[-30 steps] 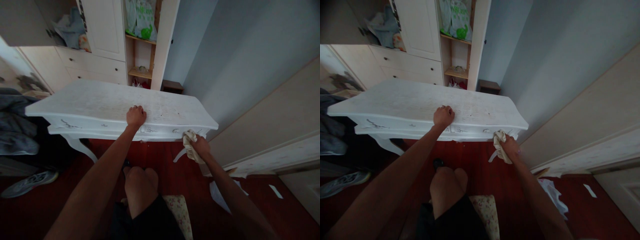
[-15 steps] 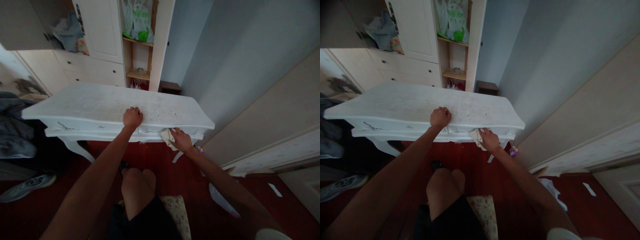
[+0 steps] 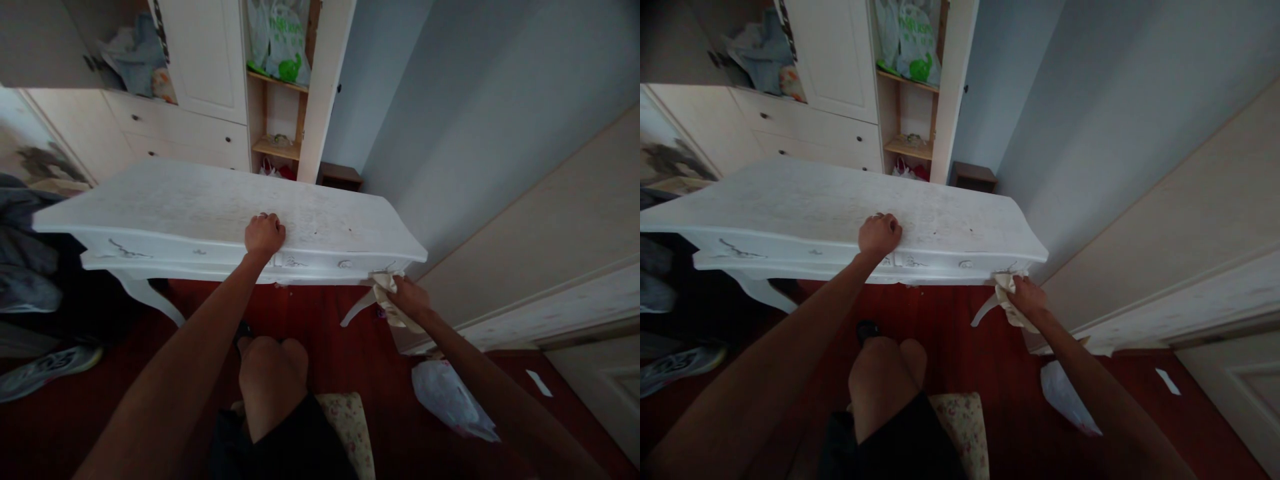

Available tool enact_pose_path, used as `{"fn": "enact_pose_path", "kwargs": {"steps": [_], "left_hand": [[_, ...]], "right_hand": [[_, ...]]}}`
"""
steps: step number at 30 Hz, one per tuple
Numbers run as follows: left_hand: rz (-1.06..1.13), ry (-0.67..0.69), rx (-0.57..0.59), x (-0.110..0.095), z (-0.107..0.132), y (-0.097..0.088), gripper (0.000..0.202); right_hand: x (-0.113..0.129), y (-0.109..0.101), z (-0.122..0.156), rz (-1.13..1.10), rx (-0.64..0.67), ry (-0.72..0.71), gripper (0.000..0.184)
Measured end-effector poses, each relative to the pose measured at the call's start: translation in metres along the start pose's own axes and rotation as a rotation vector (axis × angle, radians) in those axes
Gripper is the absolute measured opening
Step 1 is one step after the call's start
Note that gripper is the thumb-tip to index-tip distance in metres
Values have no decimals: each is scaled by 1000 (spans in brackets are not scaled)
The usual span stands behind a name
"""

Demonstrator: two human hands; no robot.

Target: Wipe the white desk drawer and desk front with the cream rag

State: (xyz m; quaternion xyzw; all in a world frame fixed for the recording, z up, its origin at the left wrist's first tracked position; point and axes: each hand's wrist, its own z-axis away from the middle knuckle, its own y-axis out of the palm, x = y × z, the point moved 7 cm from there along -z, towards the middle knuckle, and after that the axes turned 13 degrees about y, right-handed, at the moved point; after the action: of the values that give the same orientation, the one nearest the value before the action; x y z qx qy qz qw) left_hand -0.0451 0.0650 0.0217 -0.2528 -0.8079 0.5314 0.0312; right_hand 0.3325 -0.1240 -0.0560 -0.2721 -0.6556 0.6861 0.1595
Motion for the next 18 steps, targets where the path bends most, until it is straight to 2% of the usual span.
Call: {"fn": "enact_pose_path", "kwargs": {"steps": [4,8,14,18], "left_hand": [[-3,2,-1,0,0,0,35],[-2,10,-2,0,0,-1,36],[-8,19,14,0,0,-1,35],[-26,15,13,1,0,-1,33]], "right_hand": [[-15,-5,-3,-186,52,34,41],[-24,-34,-8,-360,-13,76,39],[-37,-95,-17,-692,-73,42,33],[-36,-160,-34,-1037,-195,-53,36]]}}
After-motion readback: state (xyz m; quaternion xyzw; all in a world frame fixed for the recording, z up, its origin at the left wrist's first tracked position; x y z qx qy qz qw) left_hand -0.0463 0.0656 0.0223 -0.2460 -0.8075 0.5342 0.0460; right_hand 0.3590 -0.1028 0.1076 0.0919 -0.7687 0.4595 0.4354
